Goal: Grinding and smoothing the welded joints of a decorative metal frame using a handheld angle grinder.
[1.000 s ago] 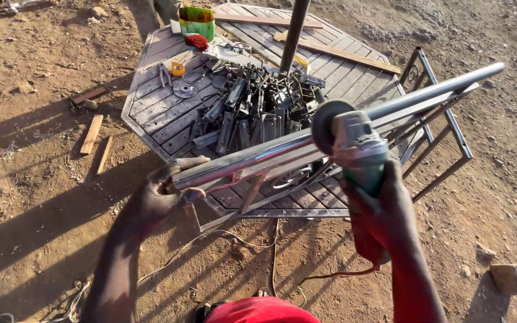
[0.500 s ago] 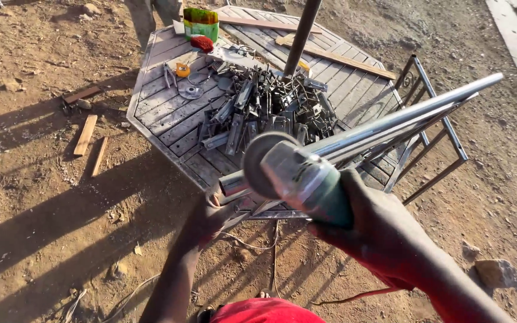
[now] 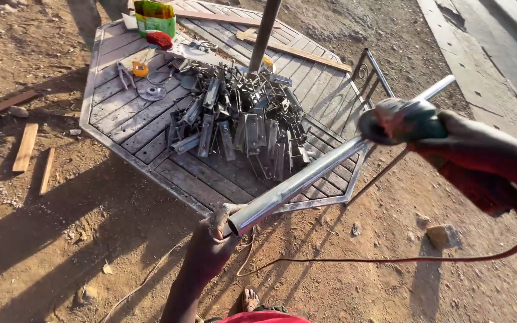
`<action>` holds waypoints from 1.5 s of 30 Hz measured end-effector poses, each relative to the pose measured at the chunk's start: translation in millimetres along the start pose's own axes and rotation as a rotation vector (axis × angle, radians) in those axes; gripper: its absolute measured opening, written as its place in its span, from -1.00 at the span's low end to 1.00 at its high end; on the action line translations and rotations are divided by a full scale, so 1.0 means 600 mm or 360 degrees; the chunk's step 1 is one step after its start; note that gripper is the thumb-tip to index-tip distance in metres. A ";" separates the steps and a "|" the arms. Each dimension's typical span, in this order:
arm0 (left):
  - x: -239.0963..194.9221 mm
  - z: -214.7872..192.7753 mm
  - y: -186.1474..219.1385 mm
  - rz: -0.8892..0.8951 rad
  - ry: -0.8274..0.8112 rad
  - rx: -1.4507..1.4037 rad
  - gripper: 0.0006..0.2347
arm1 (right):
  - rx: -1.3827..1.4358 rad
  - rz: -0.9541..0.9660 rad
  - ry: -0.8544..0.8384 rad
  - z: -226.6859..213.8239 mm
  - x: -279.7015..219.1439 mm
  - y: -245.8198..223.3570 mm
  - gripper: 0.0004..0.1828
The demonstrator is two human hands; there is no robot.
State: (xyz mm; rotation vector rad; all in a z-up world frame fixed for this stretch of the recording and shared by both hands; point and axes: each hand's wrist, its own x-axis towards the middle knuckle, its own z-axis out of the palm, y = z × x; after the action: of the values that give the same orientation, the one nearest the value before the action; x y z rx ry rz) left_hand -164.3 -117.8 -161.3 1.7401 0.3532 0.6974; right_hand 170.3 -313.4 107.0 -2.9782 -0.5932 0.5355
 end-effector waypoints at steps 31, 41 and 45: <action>0.007 -0.011 -0.011 -0.0447 0.0107 -0.0012 -0.60 | -0.0143 -0.0245 0.0032 0.075 -0.085 -0.050 -0.44; 0.008 -0.031 -0.084 -0.0683 0.0236 -0.0060 -0.57 | -0.0130 -0.0365 0.0247 0.088 -0.013 0.007 -0.35; 0.007 -0.030 -0.067 -0.0998 0.0475 -0.0021 -0.61 | 0.0192 -0.0235 0.0308 0.064 0.095 0.083 -0.40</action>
State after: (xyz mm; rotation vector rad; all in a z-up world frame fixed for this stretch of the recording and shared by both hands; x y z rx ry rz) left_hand -167.1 -90.2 -195.7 1.3941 1.0429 0.4888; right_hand 224.4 -338.4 46.7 -2.8007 -0.7264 0.2581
